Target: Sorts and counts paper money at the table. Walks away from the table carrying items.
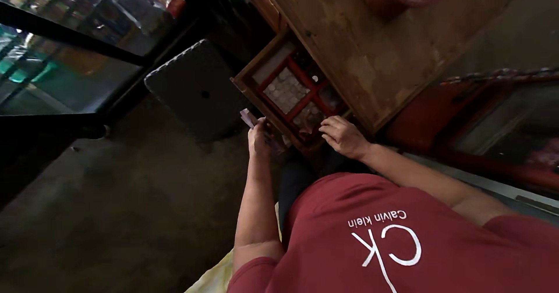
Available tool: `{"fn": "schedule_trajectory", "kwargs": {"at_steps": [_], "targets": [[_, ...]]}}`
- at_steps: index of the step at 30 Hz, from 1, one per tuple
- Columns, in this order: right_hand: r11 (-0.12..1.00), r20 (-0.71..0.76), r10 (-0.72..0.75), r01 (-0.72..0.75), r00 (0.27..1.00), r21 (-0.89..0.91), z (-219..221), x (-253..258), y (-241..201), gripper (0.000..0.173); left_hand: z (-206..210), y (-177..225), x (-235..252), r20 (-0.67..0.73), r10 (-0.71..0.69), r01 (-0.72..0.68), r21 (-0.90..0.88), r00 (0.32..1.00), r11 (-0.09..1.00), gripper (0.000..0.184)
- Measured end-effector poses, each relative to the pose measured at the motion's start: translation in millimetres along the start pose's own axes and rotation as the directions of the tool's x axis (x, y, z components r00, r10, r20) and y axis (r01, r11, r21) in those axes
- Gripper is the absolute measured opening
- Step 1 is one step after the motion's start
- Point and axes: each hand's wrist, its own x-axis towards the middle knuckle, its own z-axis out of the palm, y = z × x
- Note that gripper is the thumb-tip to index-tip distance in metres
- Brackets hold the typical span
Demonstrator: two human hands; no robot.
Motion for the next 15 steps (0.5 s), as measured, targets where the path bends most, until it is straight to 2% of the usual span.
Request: {"fn": "schedule_trajectory", "kwargs": {"at_steps": [7, 9, 12, 13, 15], "targets": [[0.974, -0.049, 0.220, -0.222, 0.974, -0.037, 14, 13, 21, 0.033, -21, 5, -8, -0.067, 0.016, -0.015, 0.006, 0.998, 1.000, 0.014], [0.948, 0.021, 0.312, -0.310, 0.950, -0.069, 13, 25, 24, 0.039, -28, 7, -10, -0.089, 0.034, -0.031, 0.030, 0.995, 0.999, 0.012], [0.916, 0.156, 0.393, -0.372, 0.906, -0.146, 14, 43, 31, 0.062, -38, 9, -8, -0.127, 0.041, -0.033, 0.065, 0.991, 0.997, 0.011], [0.913, 0.180, 0.397, -0.367, 0.900, -0.177, 16, 46, 32, 0.061, -40, 9, -6, -0.141, 0.040, -0.030, 0.071, 0.989, 0.997, 0.012], [0.906, 0.209, 0.405, -0.361, 0.890, -0.221, 20, 50, 31, 0.041, -42, 10, -5, -0.146, 0.036, -0.025, 0.074, 0.989, 0.997, 0.012]]}}
